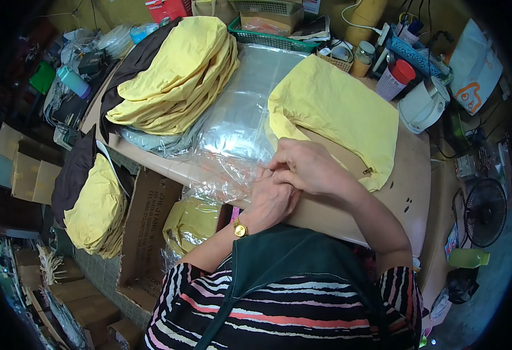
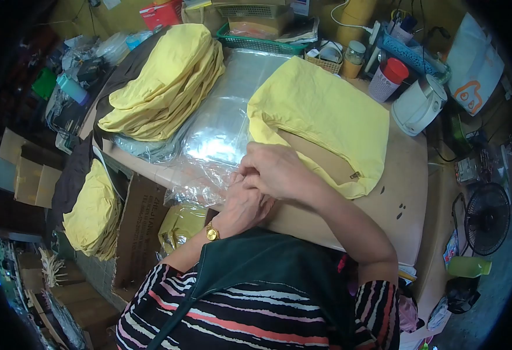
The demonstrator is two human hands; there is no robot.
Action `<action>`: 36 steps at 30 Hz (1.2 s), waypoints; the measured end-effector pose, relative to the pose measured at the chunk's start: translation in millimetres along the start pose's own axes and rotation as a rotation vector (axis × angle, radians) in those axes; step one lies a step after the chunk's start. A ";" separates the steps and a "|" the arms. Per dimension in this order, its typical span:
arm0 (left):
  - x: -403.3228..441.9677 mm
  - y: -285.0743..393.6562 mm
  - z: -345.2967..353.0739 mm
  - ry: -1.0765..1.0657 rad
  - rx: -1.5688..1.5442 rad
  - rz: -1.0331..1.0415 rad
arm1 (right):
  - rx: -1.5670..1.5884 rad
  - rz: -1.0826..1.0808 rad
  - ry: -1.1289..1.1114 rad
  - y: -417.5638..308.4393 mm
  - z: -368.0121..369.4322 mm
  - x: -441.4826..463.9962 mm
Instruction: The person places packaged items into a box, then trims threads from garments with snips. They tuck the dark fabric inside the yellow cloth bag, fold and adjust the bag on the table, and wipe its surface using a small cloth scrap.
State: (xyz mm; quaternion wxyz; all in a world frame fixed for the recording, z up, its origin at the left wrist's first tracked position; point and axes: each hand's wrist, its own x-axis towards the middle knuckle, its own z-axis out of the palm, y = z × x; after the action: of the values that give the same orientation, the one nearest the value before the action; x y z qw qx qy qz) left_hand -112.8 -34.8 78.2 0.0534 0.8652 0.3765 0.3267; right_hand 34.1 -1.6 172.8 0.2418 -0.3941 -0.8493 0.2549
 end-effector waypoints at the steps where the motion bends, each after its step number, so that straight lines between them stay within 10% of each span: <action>1: -5.7 -4.2 2.0 -0.088 0.000 0.001 | 0.015 0.000 -0.016 -0.6 5.1 -1.5; 6: -0.7 -0.4 -6.0 -0.212 -0.014 -0.095 | 0.264 0.018 0.037 8.0 16.8 -6.8; 8: 9.4 8.4 -16.6 -0.096 -0.002 -0.075 | 0.866 0.379 0.005 14.4 7.9 -3.6; 13: 7.8 8.0 -17.1 -0.149 -0.047 -0.084 | 0.900 0.238 0.209 33.6 -10.9 5.0; 19: 4.1 0.1 -12.0 -0.112 0.028 -0.030 | 0.144 0.048 0.016 2.6 9.2 -7.8; 31: 12.0 6.4 -25.5 -0.147 0.023 -0.102 | 0.996 0.313 0.172 29.3 7.6 2.5; 36: 5.9 -2.7 -15.2 -0.094 0.078 -0.032 | -0.052 -0.103 0.105 0.0 4.9 -4.5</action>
State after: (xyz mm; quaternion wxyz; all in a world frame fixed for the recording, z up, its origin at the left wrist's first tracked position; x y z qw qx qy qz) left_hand -120.7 -31.1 92.2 0.0424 0.8750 0.3998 0.2697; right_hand 33.6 -6.3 168.1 0.2885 -0.3687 -0.8610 0.1990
